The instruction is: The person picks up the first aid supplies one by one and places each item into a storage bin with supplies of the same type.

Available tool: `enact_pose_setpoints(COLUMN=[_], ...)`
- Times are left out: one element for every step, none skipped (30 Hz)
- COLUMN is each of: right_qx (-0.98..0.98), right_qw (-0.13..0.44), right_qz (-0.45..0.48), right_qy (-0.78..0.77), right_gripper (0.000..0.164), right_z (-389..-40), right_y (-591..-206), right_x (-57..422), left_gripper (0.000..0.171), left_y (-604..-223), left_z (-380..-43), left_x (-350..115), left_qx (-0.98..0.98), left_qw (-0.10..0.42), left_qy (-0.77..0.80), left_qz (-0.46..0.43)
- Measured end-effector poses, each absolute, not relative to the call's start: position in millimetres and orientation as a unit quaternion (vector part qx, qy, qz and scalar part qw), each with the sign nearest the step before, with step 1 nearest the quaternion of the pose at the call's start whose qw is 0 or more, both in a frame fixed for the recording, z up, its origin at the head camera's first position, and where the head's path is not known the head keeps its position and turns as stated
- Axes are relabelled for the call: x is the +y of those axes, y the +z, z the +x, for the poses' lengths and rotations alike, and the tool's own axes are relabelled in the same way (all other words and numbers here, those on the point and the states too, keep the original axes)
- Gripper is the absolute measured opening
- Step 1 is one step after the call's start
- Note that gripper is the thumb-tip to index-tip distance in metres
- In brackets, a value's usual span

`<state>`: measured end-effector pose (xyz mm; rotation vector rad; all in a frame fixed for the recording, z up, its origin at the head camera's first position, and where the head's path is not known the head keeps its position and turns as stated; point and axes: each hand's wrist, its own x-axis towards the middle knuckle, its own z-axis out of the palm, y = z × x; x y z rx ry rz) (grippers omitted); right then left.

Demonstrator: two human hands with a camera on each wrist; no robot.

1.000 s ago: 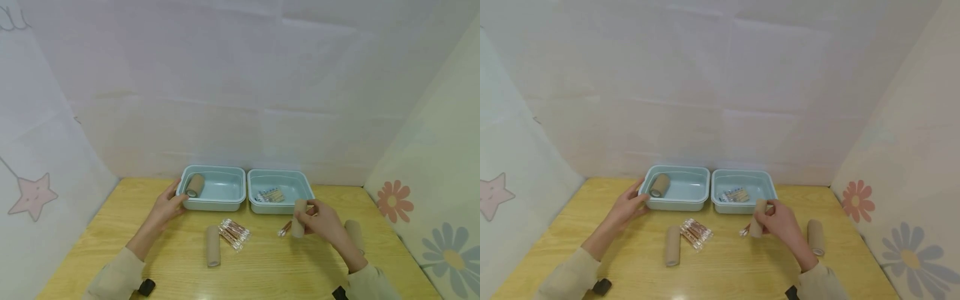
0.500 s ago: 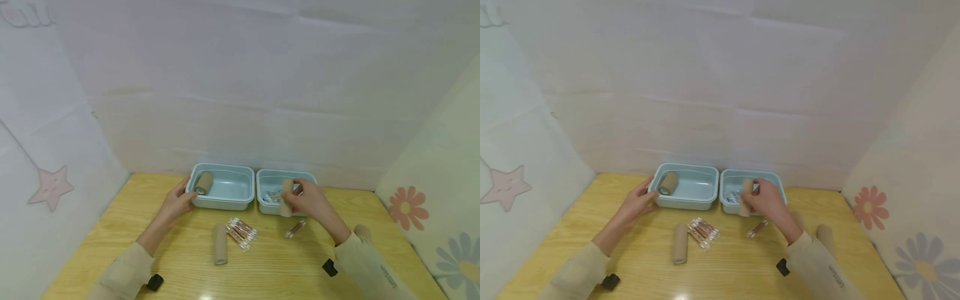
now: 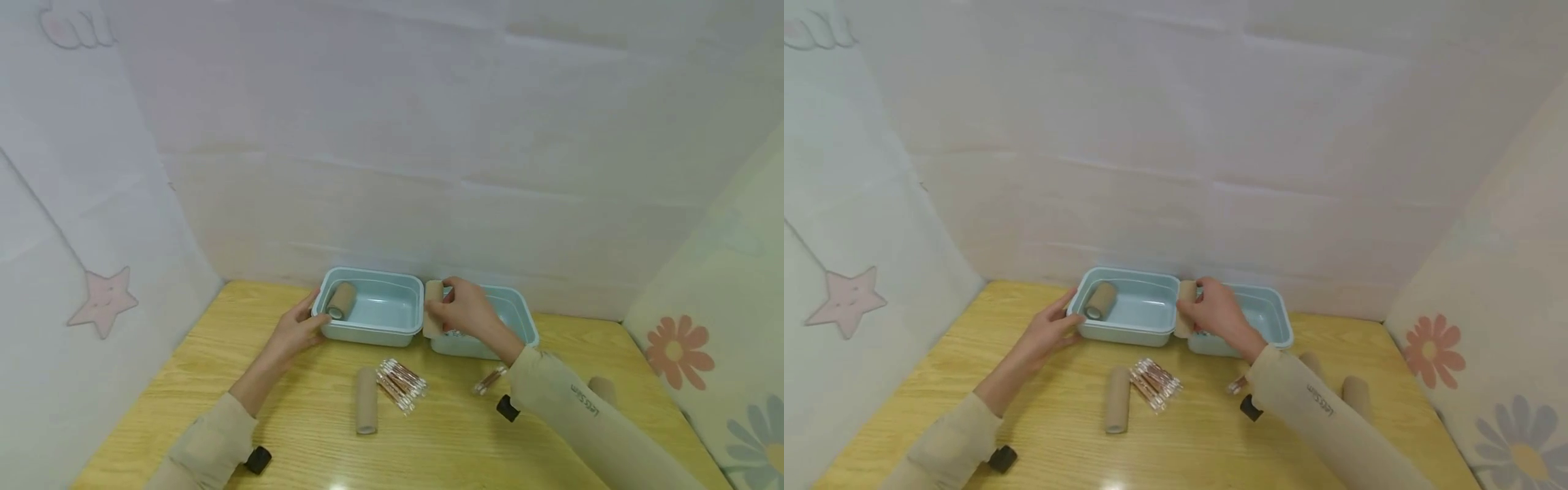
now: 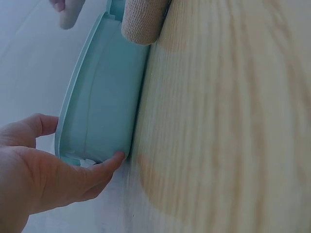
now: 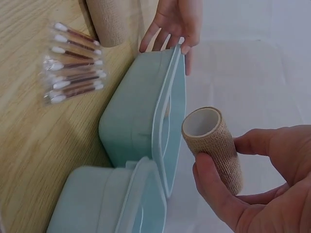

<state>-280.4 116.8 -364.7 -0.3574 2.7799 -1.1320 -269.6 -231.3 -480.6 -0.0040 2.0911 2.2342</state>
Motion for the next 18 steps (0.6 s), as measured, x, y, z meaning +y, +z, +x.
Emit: enact_pose_setpoints(right_qx=[0.916, 0.912, 0.908, 0.906, 0.903, 0.898, 0.897, 0.896, 0.895, 0.894, 0.892, 0.889, 0.887, 0.881, 0.873, 0.866, 0.859, 0.851], right_qw=[0.057, 0.057, 0.058, 0.056, 0.054, 0.054, 0.053, 0.051, 0.051, 0.051, 0.053, 0.056, 0.059, 0.066, 0.074, 0.083, 0.091, 0.101], right_qz=[-0.122, -0.125, -0.129, -0.135, -0.139, -0.143, -0.148, -0.151, -0.153, -0.153, -0.152, -0.151, -0.15, -0.146, -0.142, -0.136, -0.131, -0.124], right_qy=[-0.379, -0.385, -0.393, -0.398, -0.404, -0.412, -0.413, -0.414, -0.416, -0.418, -0.422, -0.428, -0.433, -0.446, -0.46, -0.474, -0.487, -0.499], right_gripper=[0.069, 0.069, 0.069, 0.069, 0.068, 0.067, 0.066, 0.063, 0.061, 0.059, 0.057, 0.056, 0.055, 0.054, 0.054, 0.055, 0.056, 0.057], right_z=[-282, -283, -284, -286, -288, -290, -292, -295, -297, -300, -303, -305, -308, -310, -313, -316, -319, -321], right_y=[-365, -366, -366, -366, -367, -369, -370, -372, -373, -375, -376, -377, -378, -378, -380, -381, -382, -383], right_x=[112, 107, 102, 98, 93, 88, 84, 80, 77, 74, 71, 68, 65, 62, 60, 58, 55, 53], left_gripper=[0.077, 0.077, 0.077, 0.078, 0.078, 0.077, 0.077, 0.077, 0.077, 0.077, 0.077, 0.077, 0.077, 0.077, 0.077, 0.077, 0.077, 0.077], left_y=[-481, -481, -481, -481, -481, -481, -481, -481, -481, -482, -482, -482, -483, -483, -484, -484, -484, -484], left_z=[-270, -270, -270, -270, -270, -270, -269, -269, -269, -268, -268, -268, -268, -268, -267, -267, -267, -267], left_x=[-231, -230, -230, -230, -229, -229, -229, -228, -228, -227, -227, -227, -226, -226, -226, -226, -226, -226], left_qx=[0.68, 0.677, 0.674, 0.673, 0.673, 0.672, 0.672, 0.672, 0.673, 0.675, 0.675, 0.675, 0.676, 0.676, 0.678, 0.678, 0.679, 0.679], left_qw=[0.042, 0.042, 0.042, 0.042, 0.04, 0.038, 0.037, 0.036, 0.036, 0.035, 0.034, 0.034, 0.034, 0.033, 0.033, 0.033, 0.033, 0.032], left_qy=[0.732, 0.735, 0.737, 0.738, 0.738, 0.74, 0.739, 0.739, 0.738, 0.737, 0.737, 0.737, 0.736, 0.736, 0.734, 0.734, 0.733, 0.733], left_qz=[-0.003, -0.004, -0.005, -0.003, -0.004, -0.006, -0.004, -0.003, -0.003, -0.003, -0.003, -0.003, -0.002, -0.004, -0.002, -0.001, 0.001, 0.0])
